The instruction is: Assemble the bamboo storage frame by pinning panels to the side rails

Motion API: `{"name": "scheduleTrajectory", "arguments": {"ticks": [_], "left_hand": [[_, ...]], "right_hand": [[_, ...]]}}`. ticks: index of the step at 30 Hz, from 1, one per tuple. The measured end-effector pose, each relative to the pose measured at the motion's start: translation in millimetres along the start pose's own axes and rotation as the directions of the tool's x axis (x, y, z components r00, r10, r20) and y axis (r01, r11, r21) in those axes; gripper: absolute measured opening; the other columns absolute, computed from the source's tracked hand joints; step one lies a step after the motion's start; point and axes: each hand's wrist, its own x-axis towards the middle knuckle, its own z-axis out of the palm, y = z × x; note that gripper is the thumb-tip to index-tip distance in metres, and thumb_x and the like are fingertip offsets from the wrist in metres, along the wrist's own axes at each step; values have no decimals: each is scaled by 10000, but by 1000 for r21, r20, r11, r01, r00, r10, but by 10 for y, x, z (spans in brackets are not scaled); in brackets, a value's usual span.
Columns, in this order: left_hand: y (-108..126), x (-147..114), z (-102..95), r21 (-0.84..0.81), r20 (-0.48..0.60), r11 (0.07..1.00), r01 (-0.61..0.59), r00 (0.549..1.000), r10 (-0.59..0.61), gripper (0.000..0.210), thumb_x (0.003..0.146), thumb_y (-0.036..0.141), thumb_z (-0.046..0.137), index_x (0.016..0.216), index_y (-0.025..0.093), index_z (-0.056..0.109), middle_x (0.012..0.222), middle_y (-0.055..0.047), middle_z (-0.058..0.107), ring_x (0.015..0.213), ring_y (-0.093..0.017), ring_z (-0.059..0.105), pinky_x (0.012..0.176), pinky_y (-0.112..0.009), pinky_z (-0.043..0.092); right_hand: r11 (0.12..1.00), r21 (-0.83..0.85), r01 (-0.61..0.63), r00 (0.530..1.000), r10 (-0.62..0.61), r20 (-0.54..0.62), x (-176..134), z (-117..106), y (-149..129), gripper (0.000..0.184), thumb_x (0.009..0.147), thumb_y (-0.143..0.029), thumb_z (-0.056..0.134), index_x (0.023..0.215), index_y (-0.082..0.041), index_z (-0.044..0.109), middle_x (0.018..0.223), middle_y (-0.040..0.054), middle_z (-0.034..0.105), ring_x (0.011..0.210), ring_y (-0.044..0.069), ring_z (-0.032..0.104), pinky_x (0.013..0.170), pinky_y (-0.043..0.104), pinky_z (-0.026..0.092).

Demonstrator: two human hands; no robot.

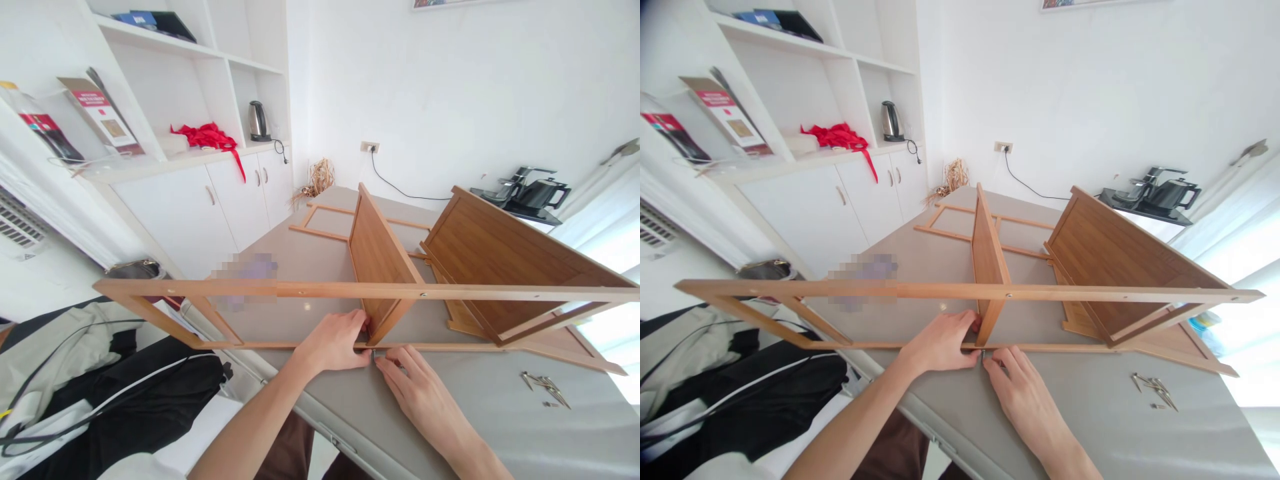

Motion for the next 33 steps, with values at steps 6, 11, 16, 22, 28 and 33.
{"name": "scheduleTrajectory", "arguments": {"ticks": [6, 11, 16, 22, 28, 33], "left_hand": [[3, 3, -4, -5, 3, 1000, -10, 1000, 10, 324, 802, 360, 652, 1053, 229, 497, 1089, -30, 701, 984, -253, 702, 817, -347, 537], [-1, 3, 1, 4, 0, 1000, -7, 1000, 7, 325, 798, 362, 655, 1052, 232, 500, 1086, -35, 701, 980, -266, 702, 820, -353, 530], [8, -5, -6, -3, 3, 1000, 2, 1000, -2, 320, 796, 357, 661, 1044, 235, 501, 1075, -40, 700, 972, -270, 701, 825, -354, 526], [6, -9, -3, -5, -13, 1000, -13, 1000, 13, 327, 793, 349, 657, 1053, 235, 495, 1077, -30, 701, 976, -264, 705, 827, -351, 530], [-5, -3, -4, 8, -12, 999, -32, 999, 32, 317, 798, 368, 646, 1034, 232, 483, 1066, -27, 701, 958, -262, 705, 790, -353, 537], [-4, -11, -9, 13, -16, 999, -29, 999, 30, 317, 794, 360, 655, 1031, 233, 487, 1052, -23, 699, 940, -262, 707, 793, -352, 533]], "right_hand": [[1000, 14, 20, 1000, -20, -19, 36, -44, -41, 147, 1012, -121, 442, 1007, -187, 574, 956, 64, 558, 847, 189, 545, 749, 345, 478], [1000, 2, 28, 999, -28, -44, 51, -45, -45, 163, 1012, -119, 438, 995, -187, 585, 942, 65, 564, 836, 190, 553, 751, 344, 485], [999, -30, 26, 999, -27, -38, 44, -33, -49, 173, 1002, -112, 443, 1019, -187, 597, 953, 68, 561, 841, 193, 550, 740, 343, 491], [996, -66, 58, 997, -60, -42, 58, -42, -71, 167, 992, -81, 443, 1035, -163, 582, 948, 73, 548, 835, 194, 519, 733, 345, 487], [980, -178, 93, 994, -102, -42, 59, -45, -96, 191, 968, -46, 440, 1017, -145, 595, 973, 94, 564, 859, 215, 521, 735, 354, 481], [962, -249, 114, 991, -127, -38, 87, -43, -142, 241, 969, -40, 395, 1019, -134, 612, 963, 103, 572, 841, 219, 539, 714, 349, 469]]}}
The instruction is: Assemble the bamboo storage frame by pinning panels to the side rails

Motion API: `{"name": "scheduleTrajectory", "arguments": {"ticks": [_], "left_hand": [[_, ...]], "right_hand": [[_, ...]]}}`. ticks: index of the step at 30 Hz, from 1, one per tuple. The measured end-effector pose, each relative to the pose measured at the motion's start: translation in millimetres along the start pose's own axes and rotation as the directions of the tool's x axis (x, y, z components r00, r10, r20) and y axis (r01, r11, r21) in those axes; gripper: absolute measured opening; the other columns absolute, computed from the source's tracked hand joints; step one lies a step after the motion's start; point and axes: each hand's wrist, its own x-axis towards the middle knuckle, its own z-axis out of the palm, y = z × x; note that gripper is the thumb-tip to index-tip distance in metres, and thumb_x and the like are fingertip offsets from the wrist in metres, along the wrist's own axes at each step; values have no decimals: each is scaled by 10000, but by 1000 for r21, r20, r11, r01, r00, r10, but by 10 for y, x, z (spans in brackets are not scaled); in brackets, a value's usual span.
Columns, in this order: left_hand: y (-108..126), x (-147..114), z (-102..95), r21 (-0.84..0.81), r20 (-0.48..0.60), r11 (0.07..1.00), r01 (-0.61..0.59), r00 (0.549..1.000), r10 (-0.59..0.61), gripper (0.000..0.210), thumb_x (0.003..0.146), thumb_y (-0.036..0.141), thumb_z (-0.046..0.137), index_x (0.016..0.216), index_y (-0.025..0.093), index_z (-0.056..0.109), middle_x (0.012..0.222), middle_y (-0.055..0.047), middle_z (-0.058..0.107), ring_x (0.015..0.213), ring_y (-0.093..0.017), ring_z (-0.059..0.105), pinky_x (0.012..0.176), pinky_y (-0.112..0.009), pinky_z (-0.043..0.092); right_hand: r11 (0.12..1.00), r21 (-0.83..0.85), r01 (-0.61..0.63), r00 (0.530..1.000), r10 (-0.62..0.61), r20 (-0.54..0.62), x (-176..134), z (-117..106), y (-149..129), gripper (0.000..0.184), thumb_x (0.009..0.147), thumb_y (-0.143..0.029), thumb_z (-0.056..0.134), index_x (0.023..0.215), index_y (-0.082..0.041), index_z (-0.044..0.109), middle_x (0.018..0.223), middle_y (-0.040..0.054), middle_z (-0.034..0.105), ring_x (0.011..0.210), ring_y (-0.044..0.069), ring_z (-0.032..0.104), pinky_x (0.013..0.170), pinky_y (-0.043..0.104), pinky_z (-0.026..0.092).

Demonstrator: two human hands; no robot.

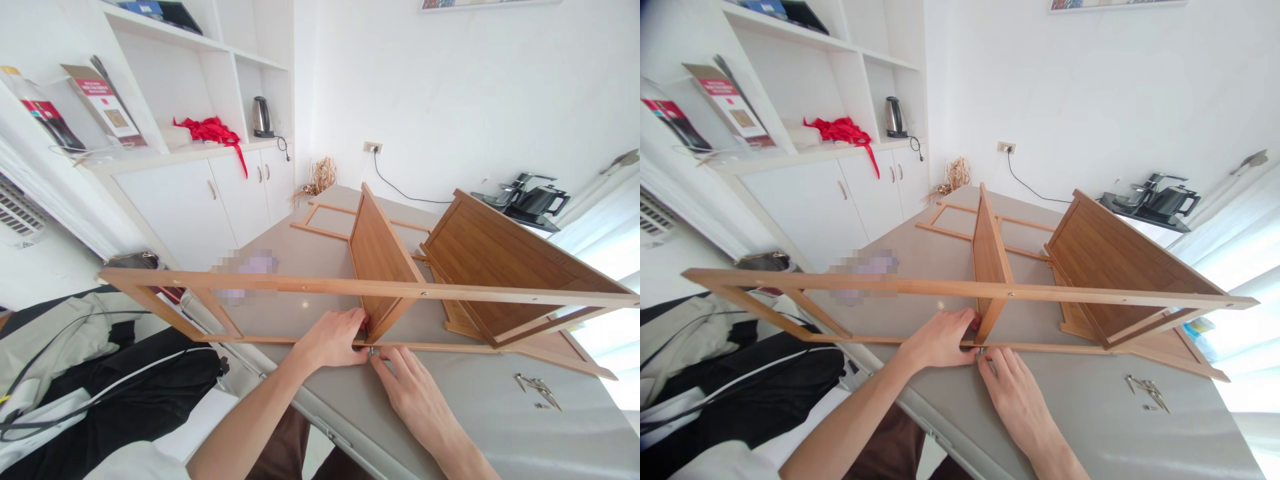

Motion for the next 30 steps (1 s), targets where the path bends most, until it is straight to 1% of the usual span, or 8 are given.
{"name": "scheduleTrajectory", "arguments": {"ticks": [4, 8, 11, 15, 18, 23, 28, 30], "left_hand": [[1, 1, 2, -7, -5, 1000, 9, 1000, -9, 317, 793, 348, 662, 1037, 233, 496, 1059, -33, 701, 951, -269, 707, 807, -350, 526], [7, -4, 4, -18, 1, 1000, 13, 1000, -13, 309, 793, 355, 660, 1025, 228, 499, 1061, -42, 706, 949, -270, 708, 802, -353, 528], [13, -8, 3, -19, 1, 1000, 14, 1000, -14, 309, 795, 359, 655, 1024, 225, 498, 1063, -36, 708, 946, -263, 709, 787, -354, 534], [15, -2, 8, -3, -8, 1000, 25, 1000, -25, 333, 791, 367, 667, 1043, 226, 502, 1058, -32, 708, 945, -267, 708, 791, -364, 534], [15, 0, 10, -18, -7, 1000, 22, 1000, -22, 327, 789, 361, 668, 1040, 227, 506, 1069, -36, 709, 960, -266, 708, 806, -364, 534], [25, -1, -5, -22, 3, 999, 33, 999, -33, 319, 787, 359, 667, 1025, 229, 498, 1077, -33, 710, 981, -267, 707, 803, -365, 540], [35, 0, -12, -10, 26, 999, 37, 999, -37, 323, 802, 345, 665, 1052, 232, 494, 1111, -37, 704, 1017, -265, 700, 857, -361, 534], [38, 1, -15, -12, 23, 999, 30, 999, -30, 316, 809, 339, 657, 1057, 233, 493, 1115, -33, 703, 1017, -262, 700, 849, -358, 533]], "right_hand": [[999, -41, 23, 1000, -24, -13, 20, -5, -22, 275, 979, -46, 359, 1040, -126, 615, 946, 101, 578, 828, 219, 543, 714, 355, 456], [999, -30, 25, 1000, -25, -10, 6, 6, -15, 273, 988, -55, 352, 1031, -122, 612, 952, 102, 582, 833, 220, 538, 713, 358, 441], [1000, 19, -22, 999, 23, -39, -15, 35, 5, 267, 987, -47, 366, 1040, -137, 612, 968, 98, 589, 856, 216, 537, 735, 355, 428], [987, 125, -101, 989, 114, -93, -13, 51, 38, 204, 990, -86, 437, 983, -177, 621, 906, 68, 585, 815, 198, 525, 738, 350, 399], [982, 150, -115, 986, 131, -102, 7, 42, 56, 214, 999, -100, 433, 953, -190, 622, 859, 50, 583, 788, 191, 521, 722, 344, 373], [983, 139, -118, 988, 130, -78, 20, 60, 76, 268, 1012, -107, 399, 882, -197, 615, 771, 29, 556, 745, 187, 517, 702, 336, 342], [986, 131, -104, 992, 112, -61, 7, 63, 86, 267, 1015, -105, 399, 902, -194, 624, 763, 23, 563, 739, 180, 515, 714, 329, 339], [988, 120, -97, 993, 104, -49, 6, 44, 89, 253, 1011, -100, 411, 911, -191, 624, 777, 25, 574, 748, 180, 520, 729, 326, 349]]}}
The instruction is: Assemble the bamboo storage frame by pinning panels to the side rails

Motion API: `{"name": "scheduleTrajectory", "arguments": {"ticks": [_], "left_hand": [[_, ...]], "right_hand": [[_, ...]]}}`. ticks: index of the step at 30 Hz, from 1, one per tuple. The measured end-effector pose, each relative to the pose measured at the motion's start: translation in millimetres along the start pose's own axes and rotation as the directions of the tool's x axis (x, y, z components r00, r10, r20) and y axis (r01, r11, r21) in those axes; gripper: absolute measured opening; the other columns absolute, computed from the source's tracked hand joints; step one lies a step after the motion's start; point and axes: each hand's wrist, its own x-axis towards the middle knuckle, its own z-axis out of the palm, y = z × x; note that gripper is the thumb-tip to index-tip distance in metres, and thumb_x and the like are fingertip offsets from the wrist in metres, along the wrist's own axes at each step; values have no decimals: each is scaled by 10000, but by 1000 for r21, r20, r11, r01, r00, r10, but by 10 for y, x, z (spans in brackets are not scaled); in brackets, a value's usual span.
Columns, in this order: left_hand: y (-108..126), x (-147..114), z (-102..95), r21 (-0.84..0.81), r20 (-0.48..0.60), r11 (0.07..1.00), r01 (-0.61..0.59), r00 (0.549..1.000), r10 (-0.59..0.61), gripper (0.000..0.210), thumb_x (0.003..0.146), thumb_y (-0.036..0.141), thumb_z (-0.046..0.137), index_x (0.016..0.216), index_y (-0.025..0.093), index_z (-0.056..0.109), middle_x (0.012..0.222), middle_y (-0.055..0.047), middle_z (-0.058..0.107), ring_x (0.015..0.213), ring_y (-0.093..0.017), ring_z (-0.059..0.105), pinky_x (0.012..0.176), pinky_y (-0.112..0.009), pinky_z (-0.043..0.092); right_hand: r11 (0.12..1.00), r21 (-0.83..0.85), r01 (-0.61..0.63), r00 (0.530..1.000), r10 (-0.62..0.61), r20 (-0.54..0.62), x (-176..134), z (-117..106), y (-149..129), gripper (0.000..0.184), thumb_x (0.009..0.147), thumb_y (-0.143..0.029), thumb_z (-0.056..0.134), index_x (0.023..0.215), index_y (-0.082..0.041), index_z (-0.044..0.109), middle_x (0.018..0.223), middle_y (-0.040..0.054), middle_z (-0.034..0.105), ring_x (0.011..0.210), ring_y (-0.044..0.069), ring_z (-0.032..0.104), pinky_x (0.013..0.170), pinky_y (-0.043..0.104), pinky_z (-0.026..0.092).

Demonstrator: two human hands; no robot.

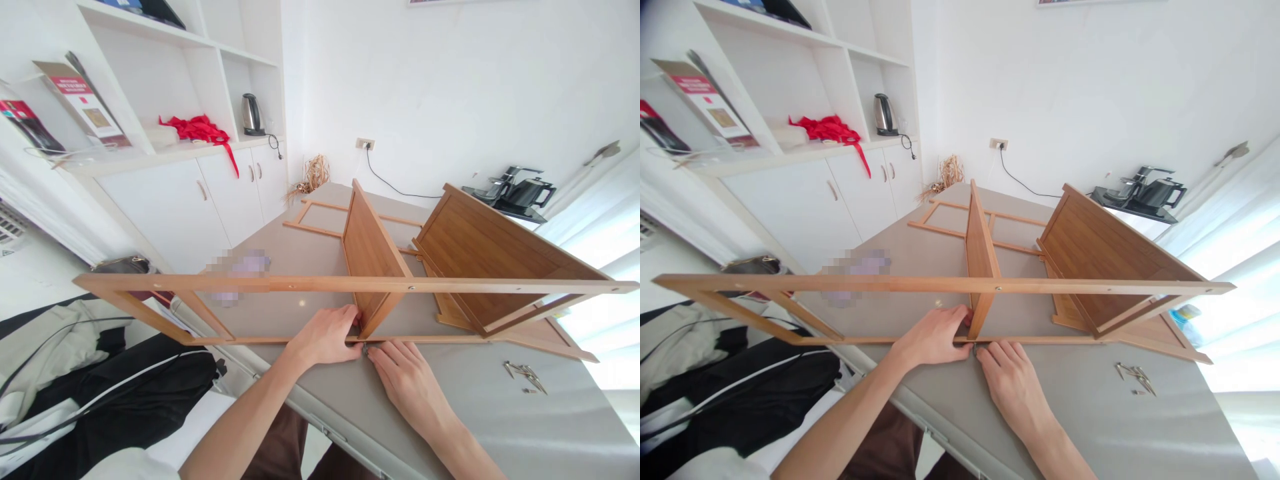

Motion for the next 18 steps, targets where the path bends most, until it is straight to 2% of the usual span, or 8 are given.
{"name": "scheduleTrajectory", "arguments": {"ticks": [6, 13, 18], "left_hand": [[26, 0, -34, 23, 7, 1000, 16, 1000, -16, 320, 803, 353, 661, 1045, 230, 492, 1089, -26, 714, 978, -273, 711, 793, -367, 532], [26, 0, -37, -3, 18, 1000, 18, 1000, -18, 310, 815, 340, 648, 1059, 235, 489, 1124, -29, 709, 1027, -259, 700, 841, -365, 537], [14, -1, -19, -17, 7, 1000, 16, 1000, -16, 304, 807, 340, 652, 1047, 235, 498, 1113, -34, 712, 1015, -265, 703, 832, -365, 534]], "right_hand": [[1000, -5, 13, 999, -13, 36, 9, -87, 22, 251, 1000, -89, 411, 946, -189, 635, 843, 37, 591, 761, 174, 534, 757, 314, 400], [996, 60, 69, 997, -71, 35, 19, -127, 57, 236, 1014, -100, 418, 999, -187, 637, 868, 37, 612, 807, 171, 570, 792, 319, 432], [997, 43, 60, 997, -62, 49, 3, -128, 44, 227, 990, -62, 430, 1014, -173, 627, 890, 47, 581, 820, 180, 526, 791, 337, 428]]}}
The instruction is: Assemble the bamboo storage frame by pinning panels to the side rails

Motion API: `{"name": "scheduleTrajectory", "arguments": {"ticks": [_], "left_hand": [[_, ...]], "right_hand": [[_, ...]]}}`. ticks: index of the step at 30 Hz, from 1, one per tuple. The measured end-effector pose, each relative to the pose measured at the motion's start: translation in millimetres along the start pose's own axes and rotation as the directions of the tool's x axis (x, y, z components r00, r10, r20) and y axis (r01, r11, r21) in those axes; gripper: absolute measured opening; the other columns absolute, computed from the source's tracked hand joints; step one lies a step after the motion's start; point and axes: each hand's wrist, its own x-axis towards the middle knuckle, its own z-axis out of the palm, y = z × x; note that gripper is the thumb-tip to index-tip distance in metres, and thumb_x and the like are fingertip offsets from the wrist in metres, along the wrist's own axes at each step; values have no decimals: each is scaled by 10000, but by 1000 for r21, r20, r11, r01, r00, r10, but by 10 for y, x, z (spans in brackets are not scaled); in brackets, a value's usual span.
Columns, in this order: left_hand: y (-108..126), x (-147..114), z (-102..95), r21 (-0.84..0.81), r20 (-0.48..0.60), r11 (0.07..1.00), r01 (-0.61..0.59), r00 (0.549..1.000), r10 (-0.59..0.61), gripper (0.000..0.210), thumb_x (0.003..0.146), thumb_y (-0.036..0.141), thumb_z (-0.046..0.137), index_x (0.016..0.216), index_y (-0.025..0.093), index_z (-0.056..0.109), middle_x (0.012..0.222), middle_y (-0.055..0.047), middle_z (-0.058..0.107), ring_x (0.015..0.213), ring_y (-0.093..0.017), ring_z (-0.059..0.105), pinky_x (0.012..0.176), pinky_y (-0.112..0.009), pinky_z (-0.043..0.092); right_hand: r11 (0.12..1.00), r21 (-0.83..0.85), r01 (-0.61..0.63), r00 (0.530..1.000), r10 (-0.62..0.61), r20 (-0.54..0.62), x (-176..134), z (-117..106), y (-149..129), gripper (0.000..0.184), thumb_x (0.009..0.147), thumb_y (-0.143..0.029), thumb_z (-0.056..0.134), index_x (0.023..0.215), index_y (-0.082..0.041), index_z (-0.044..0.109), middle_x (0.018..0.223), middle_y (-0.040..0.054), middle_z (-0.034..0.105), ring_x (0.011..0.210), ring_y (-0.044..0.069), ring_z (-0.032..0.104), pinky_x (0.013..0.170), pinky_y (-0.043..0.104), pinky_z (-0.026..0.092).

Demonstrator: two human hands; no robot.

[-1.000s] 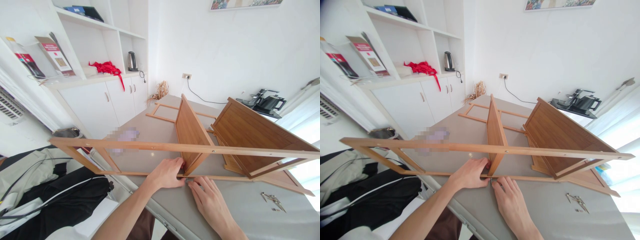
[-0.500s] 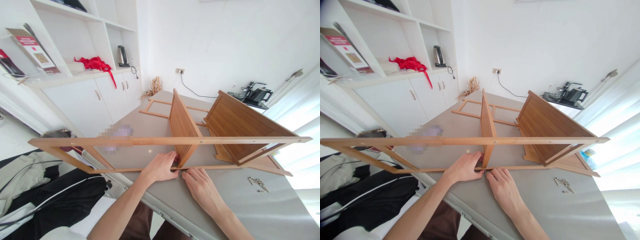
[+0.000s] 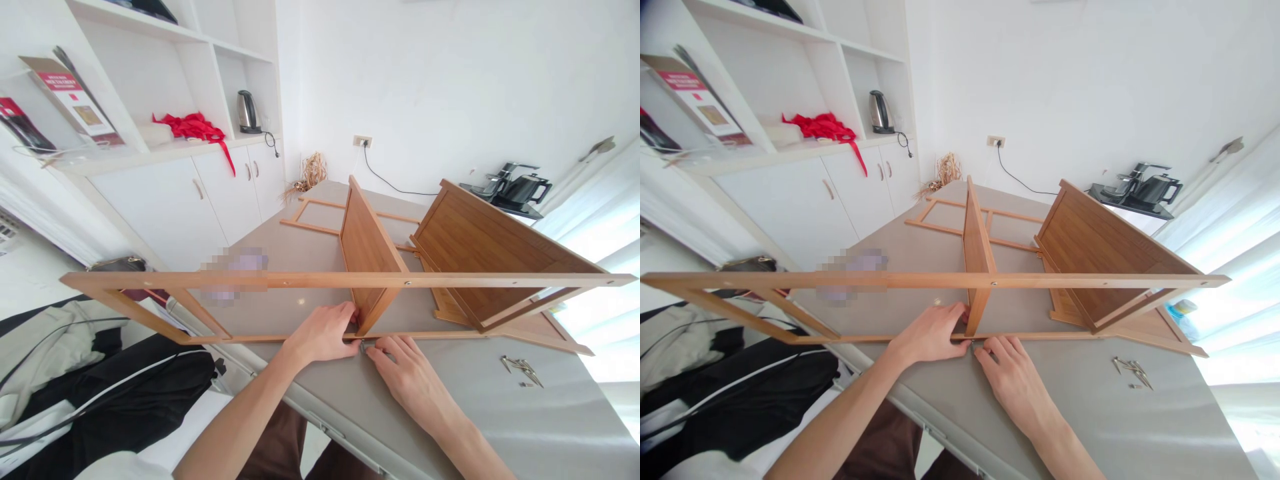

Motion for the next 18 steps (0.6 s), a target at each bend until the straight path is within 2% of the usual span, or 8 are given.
{"name": "scheduleTrajectory", "arguments": {"ticks": [4, 18], "left_hand": [[1, 0, -7, 5, -8, 1000, -10, 1000, 10, 315, 801, 351, 660, 1046, 233, 500, 1092, -25, 713, 992, -267, 706, 800, -363, 532], [-16, 6, 15, 11, -14, 1000, -15, 1000, 15, 303, 805, 338, 657, 1040, 234, 496, 1090, -23, 709, 985, -261, 705, 794, -361, 529]], "right_hand": [[998, -40, -45, 999, 46, 17, -28, 22, -15, 213, 975, -55, 436, 1023, -160, 614, 933, 68, 547, 820, 190, 485, 741, 331, 429], [998, -44, -53, 998, 54, 31, -52, 97, -10, 237, 981, -47, 411, 1055, -160, 607, 1017, 87, 560, 907, 206, 513, 792, 343, 440]]}}
